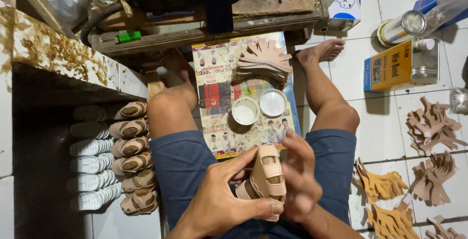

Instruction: The person assembles sandals by hand, pressing straps onto the sole and smoothing the edges. They repeatedly pick up a sandal, apply pressure to the straps, and place it on a nearby shelf.

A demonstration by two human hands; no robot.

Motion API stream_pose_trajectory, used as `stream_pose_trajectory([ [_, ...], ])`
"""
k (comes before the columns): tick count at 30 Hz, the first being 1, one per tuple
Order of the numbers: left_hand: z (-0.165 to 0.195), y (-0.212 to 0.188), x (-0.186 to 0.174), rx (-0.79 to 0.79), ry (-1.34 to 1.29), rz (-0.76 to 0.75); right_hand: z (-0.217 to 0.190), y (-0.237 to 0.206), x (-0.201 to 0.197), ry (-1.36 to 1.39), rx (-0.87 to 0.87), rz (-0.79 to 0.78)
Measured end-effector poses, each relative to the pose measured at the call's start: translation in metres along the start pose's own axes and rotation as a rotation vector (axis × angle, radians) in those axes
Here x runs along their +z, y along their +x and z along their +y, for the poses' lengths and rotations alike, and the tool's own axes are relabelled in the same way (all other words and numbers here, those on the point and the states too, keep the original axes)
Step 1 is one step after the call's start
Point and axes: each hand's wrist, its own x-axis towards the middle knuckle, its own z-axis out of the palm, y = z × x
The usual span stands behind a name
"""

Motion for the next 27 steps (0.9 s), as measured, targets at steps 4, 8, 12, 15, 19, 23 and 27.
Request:
stream_pose_trajectory([
  [4,0.003,0.002,0.001,-0.112,-0.054,-0.042,0.004,0.002,-0.004,-0.001,0.02,0.026],
  [8,0.002,0.002,0.001,-0.128,-0.113,-0.059,0.001,0.007,-0.005,-0.228,-0.03,0.087],
  [12,-0.001,0.003,0.003,-0.107,-0.214,-0.076,-0.005,0.012,0.001,0.081,0.014,-0.012],
  [15,-0.002,0.004,0.004,-0.109,-0.273,-0.082,-0.007,0.013,0.003,-0.02,-0.136,0.122],
  [19,-0.002,0.006,0.009,-0.162,-0.357,-0.083,-0.006,0.008,-0.006,0.035,0.081,0.018],
  [23,-0.005,0.006,0.013,-0.137,-0.385,-0.065,-0.005,0.006,-0.014,-0.271,-0.055,0.129],
  [27,-0.015,0.01,0.017,-0.124,-0.462,-0.056,-0.012,0.007,-0.008,0.064,0.071,0.054],
])
